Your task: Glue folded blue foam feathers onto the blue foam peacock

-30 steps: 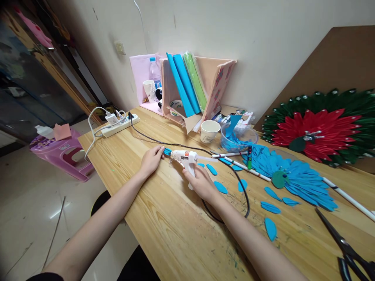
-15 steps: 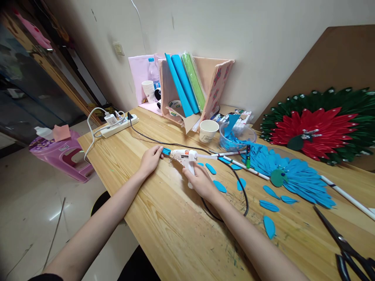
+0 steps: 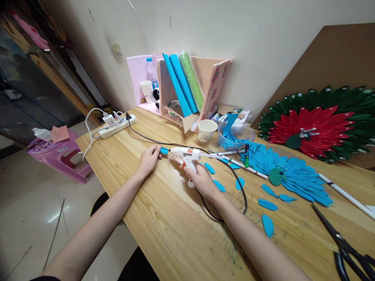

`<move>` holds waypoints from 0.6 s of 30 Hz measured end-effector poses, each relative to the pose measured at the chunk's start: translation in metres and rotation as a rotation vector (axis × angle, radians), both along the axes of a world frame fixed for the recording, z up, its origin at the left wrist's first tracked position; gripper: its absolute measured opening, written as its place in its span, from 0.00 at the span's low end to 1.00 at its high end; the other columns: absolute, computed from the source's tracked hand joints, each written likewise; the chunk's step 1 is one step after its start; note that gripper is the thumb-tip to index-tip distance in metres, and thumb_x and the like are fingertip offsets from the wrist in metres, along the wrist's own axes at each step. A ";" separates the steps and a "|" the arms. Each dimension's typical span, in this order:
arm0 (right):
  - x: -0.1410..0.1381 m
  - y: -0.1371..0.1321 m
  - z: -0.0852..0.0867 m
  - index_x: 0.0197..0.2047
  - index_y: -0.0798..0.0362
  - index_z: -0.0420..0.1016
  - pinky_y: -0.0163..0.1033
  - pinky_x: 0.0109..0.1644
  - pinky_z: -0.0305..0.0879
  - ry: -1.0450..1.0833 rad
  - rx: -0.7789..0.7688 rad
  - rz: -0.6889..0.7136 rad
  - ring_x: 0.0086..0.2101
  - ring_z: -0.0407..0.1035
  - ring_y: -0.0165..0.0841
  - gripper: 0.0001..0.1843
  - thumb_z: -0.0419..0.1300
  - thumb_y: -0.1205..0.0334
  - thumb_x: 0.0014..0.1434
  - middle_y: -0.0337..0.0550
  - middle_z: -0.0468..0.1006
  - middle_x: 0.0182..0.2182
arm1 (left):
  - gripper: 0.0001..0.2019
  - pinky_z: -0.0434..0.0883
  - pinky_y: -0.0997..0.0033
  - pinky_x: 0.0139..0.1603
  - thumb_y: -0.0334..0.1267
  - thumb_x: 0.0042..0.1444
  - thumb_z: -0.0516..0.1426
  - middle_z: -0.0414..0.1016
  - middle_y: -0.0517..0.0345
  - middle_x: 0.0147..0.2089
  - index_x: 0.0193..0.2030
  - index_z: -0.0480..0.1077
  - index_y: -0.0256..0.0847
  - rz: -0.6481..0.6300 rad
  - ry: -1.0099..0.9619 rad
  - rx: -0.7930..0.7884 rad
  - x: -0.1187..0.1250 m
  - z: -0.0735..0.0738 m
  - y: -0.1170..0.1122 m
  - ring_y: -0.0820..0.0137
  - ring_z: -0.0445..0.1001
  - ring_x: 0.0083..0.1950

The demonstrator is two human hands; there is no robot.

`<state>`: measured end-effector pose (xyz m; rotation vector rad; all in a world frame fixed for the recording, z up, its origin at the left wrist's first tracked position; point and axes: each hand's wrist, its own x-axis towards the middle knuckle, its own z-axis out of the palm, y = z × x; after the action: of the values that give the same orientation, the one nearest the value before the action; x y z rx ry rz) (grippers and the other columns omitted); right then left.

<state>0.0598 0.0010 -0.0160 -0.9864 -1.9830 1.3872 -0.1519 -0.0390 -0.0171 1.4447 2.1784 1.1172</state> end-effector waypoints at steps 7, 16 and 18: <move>-0.001 0.000 -0.001 0.32 0.55 0.68 0.35 0.31 0.59 -0.015 0.015 0.002 0.25 0.63 0.30 0.16 0.50 0.51 0.58 0.36 0.68 0.23 | 0.19 0.60 0.74 0.32 0.46 0.61 0.44 0.72 0.60 0.25 0.23 0.65 0.41 -0.047 0.017 -0.011 0.002 0.002 0.000 0.70 0.69 0.29; -0.002 -0.001 0.000 0.29 0.54 0.67 0.35 0.31 0.58 -0.043 0.019 0.010 0.26 0.62 0.31 0.16 0.50 0.51 0.57 0.38 0.68 0.24 | 0.19 0.61 0.74 0.32 0.46 0.60 0.45 0.72 0.60 0.25 0.24 0.66 0.40 -0.075 0.024 -0.001 0.001 0.002 0.001 0.71 0.69 0.29; -0.001 -0.001 -0.001 0.28 0.54 0.67 0.35 0.31 0.58 -0.053 0.031 0.005 0.26 0.61 0.31 0.16 0.50 0.50 0.57 0.38 0.68 0.24 | 0.19 0.62 0.74 0.32 0.46 0.61 0.45 0.72 0.60 0.25 0.24 0.66 0.40 -0.077 0.022 0.001 0.002 0.001 0.001 0.71 0.69 0.29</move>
<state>0.0586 0.0004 -0.0169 -1.0143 -2.0407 1.3424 -0.1502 -0.0384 -0.0157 1.5348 2.1181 1.0810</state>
